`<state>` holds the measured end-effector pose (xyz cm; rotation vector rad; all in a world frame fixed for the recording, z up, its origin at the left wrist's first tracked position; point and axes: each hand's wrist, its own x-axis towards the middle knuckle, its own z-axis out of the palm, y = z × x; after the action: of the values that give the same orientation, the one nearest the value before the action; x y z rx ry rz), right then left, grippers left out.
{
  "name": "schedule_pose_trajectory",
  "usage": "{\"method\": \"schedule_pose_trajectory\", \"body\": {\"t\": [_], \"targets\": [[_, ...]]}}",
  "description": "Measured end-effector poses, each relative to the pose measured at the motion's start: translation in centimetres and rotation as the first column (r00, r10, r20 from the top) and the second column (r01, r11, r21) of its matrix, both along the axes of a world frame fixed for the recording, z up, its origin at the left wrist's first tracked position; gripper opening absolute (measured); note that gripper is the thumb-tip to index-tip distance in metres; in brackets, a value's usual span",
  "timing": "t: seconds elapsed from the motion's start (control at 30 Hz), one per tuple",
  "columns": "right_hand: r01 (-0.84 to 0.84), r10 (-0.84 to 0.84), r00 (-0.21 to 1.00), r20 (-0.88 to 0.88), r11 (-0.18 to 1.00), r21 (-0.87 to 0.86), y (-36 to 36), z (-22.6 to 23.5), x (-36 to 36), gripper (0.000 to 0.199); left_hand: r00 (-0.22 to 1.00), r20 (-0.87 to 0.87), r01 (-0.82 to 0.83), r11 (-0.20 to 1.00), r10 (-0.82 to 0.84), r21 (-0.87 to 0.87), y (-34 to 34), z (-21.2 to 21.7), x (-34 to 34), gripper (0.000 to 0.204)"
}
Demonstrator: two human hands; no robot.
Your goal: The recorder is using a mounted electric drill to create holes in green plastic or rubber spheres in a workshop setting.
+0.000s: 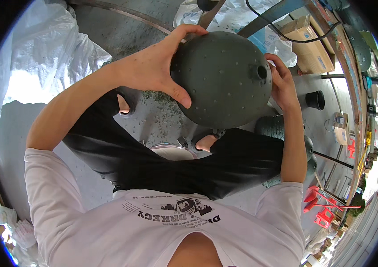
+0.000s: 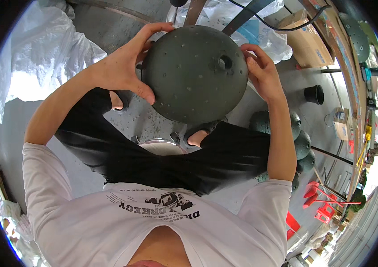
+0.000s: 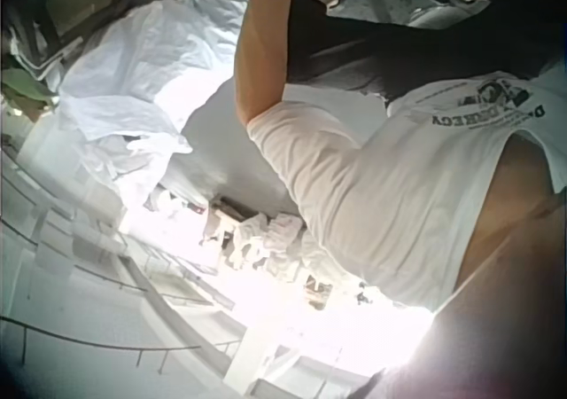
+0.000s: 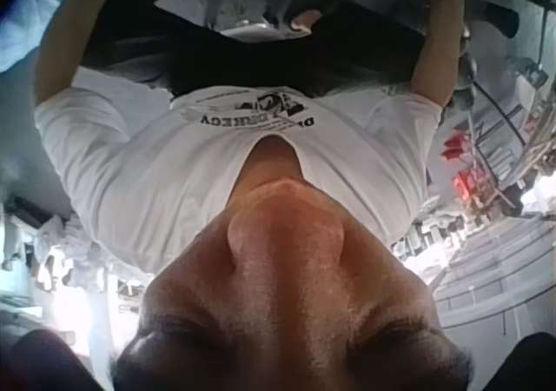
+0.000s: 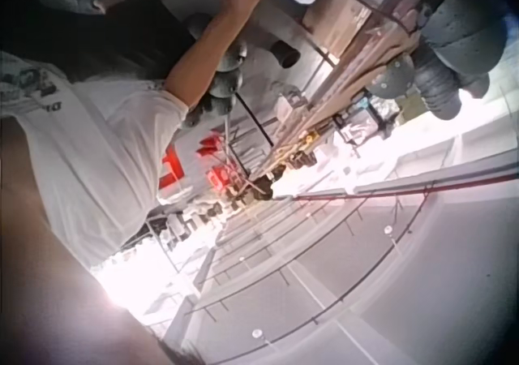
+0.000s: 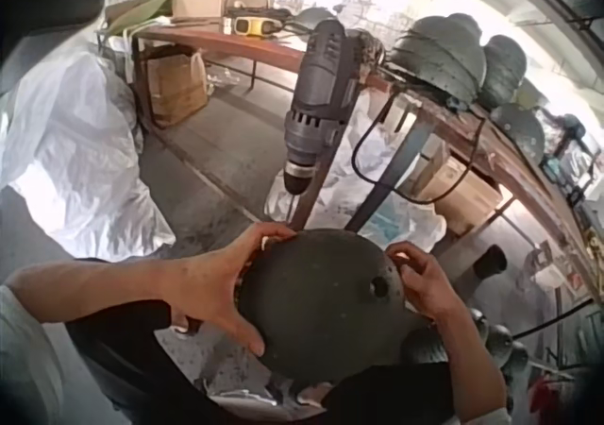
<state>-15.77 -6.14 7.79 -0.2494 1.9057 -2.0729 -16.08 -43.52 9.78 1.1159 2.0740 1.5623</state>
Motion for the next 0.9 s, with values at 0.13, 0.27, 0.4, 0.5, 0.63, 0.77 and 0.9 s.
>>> {"method": "schedule_pose_trajectory", "body": {"t": [0.13, 0.27, 0.4, 0.5, 0.63, 0.77, 0.9], "targets": [[0.030, -0.030, 0.999, 0.036, 0.999, 0.020, -0.6, 0.5, 0.2, 0.042, 0.997, 0.071, 0.027, 0.999, -0.026, -0.019, -0.1, -0.3, -0.5, 0.137], [0.082, -0.086, 0.995, 0.058, 0.995, 0.061, -1.1, 0.9, 0.6, 0.039, 0.989, 0.149, 0.022, 0.999, -0.016, -0.039, -0.1, -0.3, -0.7, 0.138], [0.134, -0.135, 0.991, 0.000, 0.984, 0.116, -1.8, 1.4, 0.7, 0.037, 0.990, 0.136, -0.018, 0.999, 0.024, -0.042, -0.4, -0.6, -0.5, 0.129], [0.186, -0.182, 0.982, -0.039, 0.971, 0.151, -2.3, 1.9, 1.2, 0.037, 0.988, 0.156, 0.003, 1.000, -0.002, -0.009, -0.6, -2.0, -0.9, 0.132], [0.142, -0.137, 0.990, -0.038, 0.941, 0.308, -1.7, 3.4, 1.9, 0.049, 0.980, 0.196, 0.042, 0.999, -0.037, -0.019, -0.6, -2.4, -1.7, 0.137], [-0.093, 0.134, 0.984, -0.115, 0.947, 0.306, -1.0, 4.2, 3.0, 0.098, 0.949, 0.307, 0.057, 0.997, -0.068, 0.046, -0.9, -3.4, -2.5, 0.139], [-0.168, 0.253, 0.958, -0.134, 0.875, 0.454, -0.7, 4.4, 3.3, 0.124, 0.937, 0.337, 0.079, 0.996, -0.085, 0.033, -0.6, -4.0, -2.8, 0.141]]}}
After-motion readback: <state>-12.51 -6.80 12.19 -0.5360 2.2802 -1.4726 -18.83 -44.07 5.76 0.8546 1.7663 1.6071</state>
